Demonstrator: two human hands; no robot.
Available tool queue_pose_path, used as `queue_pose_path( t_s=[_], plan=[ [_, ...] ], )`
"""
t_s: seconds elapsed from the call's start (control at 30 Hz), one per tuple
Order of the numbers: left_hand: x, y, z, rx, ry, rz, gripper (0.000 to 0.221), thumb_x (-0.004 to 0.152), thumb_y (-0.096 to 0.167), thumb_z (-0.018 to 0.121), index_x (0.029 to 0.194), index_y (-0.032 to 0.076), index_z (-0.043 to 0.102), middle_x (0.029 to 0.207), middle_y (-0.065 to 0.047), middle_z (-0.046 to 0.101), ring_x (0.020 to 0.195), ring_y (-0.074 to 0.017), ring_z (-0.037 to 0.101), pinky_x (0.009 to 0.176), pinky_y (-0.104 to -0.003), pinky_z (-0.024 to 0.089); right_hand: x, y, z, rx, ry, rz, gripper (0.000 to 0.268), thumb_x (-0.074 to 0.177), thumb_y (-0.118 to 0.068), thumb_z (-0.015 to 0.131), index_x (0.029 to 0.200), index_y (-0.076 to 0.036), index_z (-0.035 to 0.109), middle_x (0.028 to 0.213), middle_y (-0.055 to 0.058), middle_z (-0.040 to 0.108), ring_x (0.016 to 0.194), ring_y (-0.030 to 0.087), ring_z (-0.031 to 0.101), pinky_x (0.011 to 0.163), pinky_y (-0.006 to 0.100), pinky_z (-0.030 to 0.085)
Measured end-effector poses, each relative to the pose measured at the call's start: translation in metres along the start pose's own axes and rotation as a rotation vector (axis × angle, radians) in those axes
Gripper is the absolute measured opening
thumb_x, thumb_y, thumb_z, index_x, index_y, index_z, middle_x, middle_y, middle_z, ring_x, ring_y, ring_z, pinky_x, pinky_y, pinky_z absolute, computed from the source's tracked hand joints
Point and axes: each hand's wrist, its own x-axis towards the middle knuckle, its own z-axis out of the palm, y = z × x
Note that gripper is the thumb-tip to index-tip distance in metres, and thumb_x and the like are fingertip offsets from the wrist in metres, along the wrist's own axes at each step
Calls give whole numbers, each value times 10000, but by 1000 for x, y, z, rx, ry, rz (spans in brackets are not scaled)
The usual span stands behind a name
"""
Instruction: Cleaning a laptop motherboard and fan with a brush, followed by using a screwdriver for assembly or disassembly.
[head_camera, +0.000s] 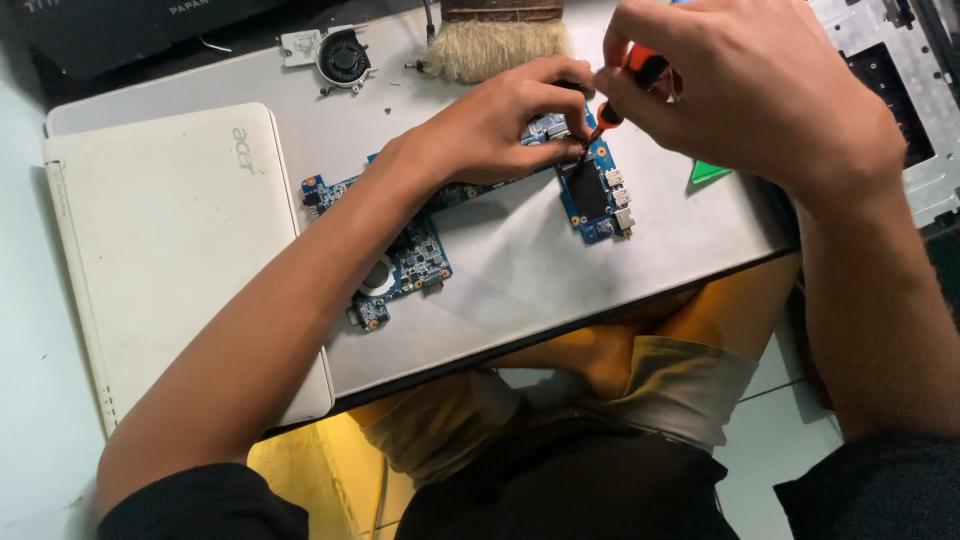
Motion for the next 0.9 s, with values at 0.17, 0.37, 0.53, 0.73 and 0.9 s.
queue_pose_path(
  t_s=[0.17,0.37,0.53,0.73,0.9],
  plan=[
    [-1,0,0,-7,2,-26,72,1157,80,859,1182,71,792,1516,-144,629,1419,-351,675,1153,-502,555,-4,6,2,27,-54,18,449,1213,-491,886,1421,-123,734,965,37,772,905,262,737,660,457,509],
    [1,-4,-4,-20,14,-173,145,1137,251,861,1251,168,827,1555,-147,680,1460,-348,668,1177,-554,542,-24,26,17,-113,106,-9,349,1352,-502,913,1433,-176,821,1226,41,839,1070,300,796,749,441,525],
    [2,-6,-13,-466,132,-162,246,1131,89,684,1336,49,812,1376,-117,796,1260,-223,748,1118,-354,611,-25,20,19,257,346,-55,253,1364,-29,1054,1393,83,829,1317,212,819,1129,393,725,987,511,511],
    [1,19,-52,-536,107,-371,204,1127,216,687,1223,87,813,1126,-78,848,933,-121,792,854,-242,700,-18,3,43,477,540,58,216,1430,61,938,1402,195,771,1265,293,813,996,348,742,870,466,542],
    [-1,21,-86,-291,-121,-502,110,1167,200,728,1128,149,817,1082,8,821,913,-76,814,816,-211,717,-10,9,69,537,643,18,262,1495,18,851,1475,240,715,1300,371,760,1058,431,725,910,523,547]
  ],
)
